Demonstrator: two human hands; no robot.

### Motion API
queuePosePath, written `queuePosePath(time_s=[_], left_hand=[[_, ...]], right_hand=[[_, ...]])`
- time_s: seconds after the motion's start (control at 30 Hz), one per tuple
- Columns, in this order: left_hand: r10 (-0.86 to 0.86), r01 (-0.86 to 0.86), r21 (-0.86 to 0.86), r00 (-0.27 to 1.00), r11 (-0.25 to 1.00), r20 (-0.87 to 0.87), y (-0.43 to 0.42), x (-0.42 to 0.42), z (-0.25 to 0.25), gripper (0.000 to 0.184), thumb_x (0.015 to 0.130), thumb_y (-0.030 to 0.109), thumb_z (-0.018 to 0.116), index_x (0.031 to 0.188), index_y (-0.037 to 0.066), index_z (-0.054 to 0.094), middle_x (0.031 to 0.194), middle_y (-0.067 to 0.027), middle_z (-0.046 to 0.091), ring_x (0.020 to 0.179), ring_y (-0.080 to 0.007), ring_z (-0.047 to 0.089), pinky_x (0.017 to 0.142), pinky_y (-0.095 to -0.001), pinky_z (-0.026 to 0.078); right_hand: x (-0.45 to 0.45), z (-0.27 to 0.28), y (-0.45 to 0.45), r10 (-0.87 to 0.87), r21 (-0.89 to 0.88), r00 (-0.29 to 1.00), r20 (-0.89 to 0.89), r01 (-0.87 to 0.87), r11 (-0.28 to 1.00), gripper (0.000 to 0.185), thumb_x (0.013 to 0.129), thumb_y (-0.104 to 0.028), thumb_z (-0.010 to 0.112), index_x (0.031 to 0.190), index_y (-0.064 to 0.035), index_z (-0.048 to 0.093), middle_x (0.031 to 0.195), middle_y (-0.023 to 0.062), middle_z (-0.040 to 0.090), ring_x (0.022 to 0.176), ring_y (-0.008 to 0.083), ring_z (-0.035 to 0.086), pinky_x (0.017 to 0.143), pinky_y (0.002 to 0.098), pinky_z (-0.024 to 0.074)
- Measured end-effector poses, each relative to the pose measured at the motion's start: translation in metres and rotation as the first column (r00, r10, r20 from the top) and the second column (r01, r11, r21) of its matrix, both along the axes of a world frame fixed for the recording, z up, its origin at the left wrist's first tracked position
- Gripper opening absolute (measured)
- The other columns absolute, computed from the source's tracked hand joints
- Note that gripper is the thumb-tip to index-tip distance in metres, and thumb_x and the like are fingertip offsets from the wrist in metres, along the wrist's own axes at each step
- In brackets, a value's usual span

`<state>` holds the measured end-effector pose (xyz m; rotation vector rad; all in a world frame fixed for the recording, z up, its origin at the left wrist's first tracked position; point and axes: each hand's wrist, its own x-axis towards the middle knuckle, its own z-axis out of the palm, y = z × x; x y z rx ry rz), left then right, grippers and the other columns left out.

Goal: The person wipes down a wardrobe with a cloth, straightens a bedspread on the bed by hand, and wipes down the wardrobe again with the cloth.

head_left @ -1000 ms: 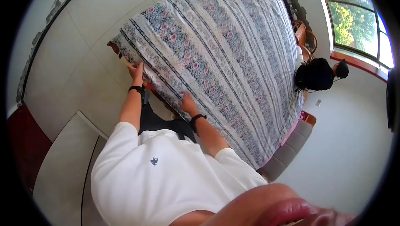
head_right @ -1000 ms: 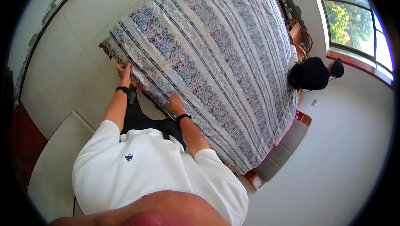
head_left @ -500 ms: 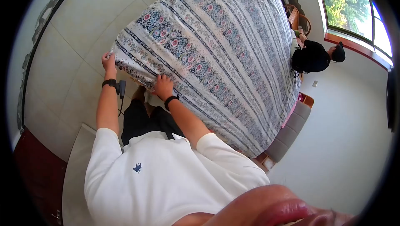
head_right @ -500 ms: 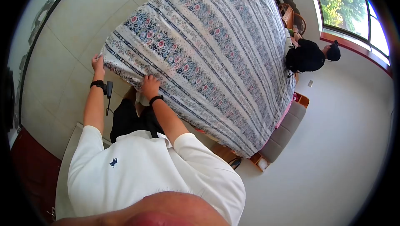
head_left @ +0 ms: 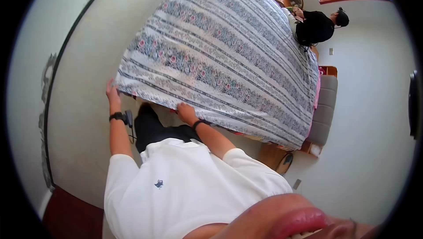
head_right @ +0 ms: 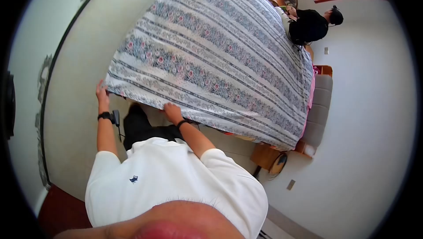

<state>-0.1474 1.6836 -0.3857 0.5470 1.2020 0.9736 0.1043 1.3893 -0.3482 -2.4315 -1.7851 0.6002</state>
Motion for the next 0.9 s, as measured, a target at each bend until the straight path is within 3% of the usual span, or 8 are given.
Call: queuePosePath(time_s=[0.13, 0.2, 0.4, 0.53, 0.6, 0.73, 0.8, 0.9], left_hand=[[-0.371, 0.390, -0.158, 0.918, 0.907, 0.141, 0.028, -0.022, -0.004, 0.062, 0.068, -0.009, 0.052, 0.127, 0.011, 0.047, 0.079, -0.0047, 0.059, 0.062, -0.0089, 0.053, 0.050, -0.0188, 0.040], [-0.579, 0.553, -0.230, 0.812, 0.801, -0.066, 0.041, -0.024, 0.020, 0.063, 0.067, -0.008, 0.055, 0.127, 0.012, 0.049, 0.074, -0.0040, 0.059, 0.060, -0.0085, 0.053, 0.051, -0.0208, 0.043], [-0.528, 0.612, 0.205, 0.775, 0.764, -0.347, 0.066, -0.035, 0.051, 0.040, 0.070, 0.001, 0.063, 0.110, 0.006, 0.063, 0.072, -0.0098, 0.065, 0.063, -0.0152, 0.061, 0.061, -0.0258, 0.049], [-0.439, 0.649, 0.156, 0.653, 0.745, -0.617, 0.083, -0.074, -0.023, 0.028, 0.074, 0.013, 0.066, 0.100, 0.004, 0.067, 0.079, -0.0142, 0.067, 0.071, -0.0182, 0.064, 0.066, -0.0270, 0.049], [-0.385, 0.718, -0.008, 0.364, 0.696, -0.848, 0.082, -0.081, -0.001, 0.027, 0.075, 0.022, 0.066, 0.094, 0.002, 0.068, 0.084, -0.0148, 0.068, 0.077, -0.0179, 0.065, 0.070, -0.0281, 0.049], [-0.346, 0.624, 0.141, 0.591, 0.768, -0.729, 0.101, -0.070, 0.041, 0.026, 0.073, 0.020, 0.069, 0.093, 0.004, 0.069, 0.081, -0.0130, 0.068, 0.075, -0.0181, 0.065, 0.069, -0.0281, 0.050], [-0.315, 0.381, 0.270, 0.914, 0.884, -0.256, 0.109, -0.069, 0.046, 0.023, 0.070, 0.017, 0.069, 0.091, 0.006, 0.070, 0.081, -0.0115, 0.068, 0.073, -0.0190, 0.065, 0.070, -0.0293, 0.050], [-0.350, 0.470, 0.168, 0.812, 0.866, -0.466, 0.113, -0.075, -0.011, 0.026, 0.067, 0.013, 0.068, 0.092, 0.007, 0.070, 0.081, -0.0107, 0.068, 0.072, -0.0170, 0.064, 0.069, -0.0284, 0.050]], right_hand=[[-0.004, 0.038, 0.005, -0.016, -0.014, 1.000, 0.000, 0.016, 1.000, 0.014, 0.079, -0.019, 0.050, 0.075, -0.0062, 0.054, 0.074, 0.0139, 0.057, 0.065, 0.0337, 0.058, 0.055, 0.0462, 0.0462], [0.004, 0.063, 0.012, -0.057, 0.042, 0.998, 0.020, 0.056, 0.998, 0.013, 0.079, -0.019, 0.050, 0.076, -0.0068, 0.054, 0.076, 0.0139, 0.057, 0.066, 0.0338, 0.058, 0.056, 0.0460, 0.0462], [-0.064, 0.070, 0.023, -0.247, -0.005, 0.956, 0.161, 0.251, 0.968, 0.013, 0.079, -0.018, 0.050, 0.079, -0.0071, 0.056, 0.082, 0.0146, 0.056, 0.073, 0.0342, 0.059, 0.062, 0.0462, 0.0472], [-0.079, 0.023, 0.027, -0.414, -0.163, 0.890, 0.194, 0.445, 0.881, 0.016, 0.078, -0.016, 0.049, 0.082, -0.0053, 0.060, 0.086, 0.0165, 0.058, 0.080, 0.0349, 0.059, 0.069, 0.0464, 0.0484], [-0.070, 0.012, 0.036, -0.345, -0.266, 0.911, 0.226, 0.398, 0.878, 0.015, 0.076, -0.015, 0.054, 0.081, -0.0041, 0.064, 0.086, 0.0155, 0.063, 0.077, 0.0338, 0.062, 0.069, 0.0429, 0.0505], [-0.073, 0.057, 0.062, -0.391, -0.254, 0.882, 0.262, 0.454, 0.854, 0.015, 0.074, -0.016, 0.054, 0.076, -0.0049, 0.064, 0.079, 0.0164, 0.063, 0.076, 0.0343, 0.062, 0.067, 0.0438, 0.0509], [-0.077, 0.067, 0.061, -0.373, -0.145, 0.893, 0.252, 0.417, 0.897, 0.016, 0.074, -0.015, 0.053, 0.075, -0.0039, 0.064, 0.081, 0.0179, 0.062, 0.076, 0.0349, 0.062, 0.067, 0.0443, 0.0508], [-0.088, 0.058, 0.054, -0.382, -0.116, 0.886, 0.264, 0.422, 0.899, 0.016, 0.075, -0.013, 0.051, 0.074, -0.0032, 0.063, 0.083, 0.0188, 0.062, 0.076, 0.0350, 0.062, 0.067, 0.0440, 0.0509]])
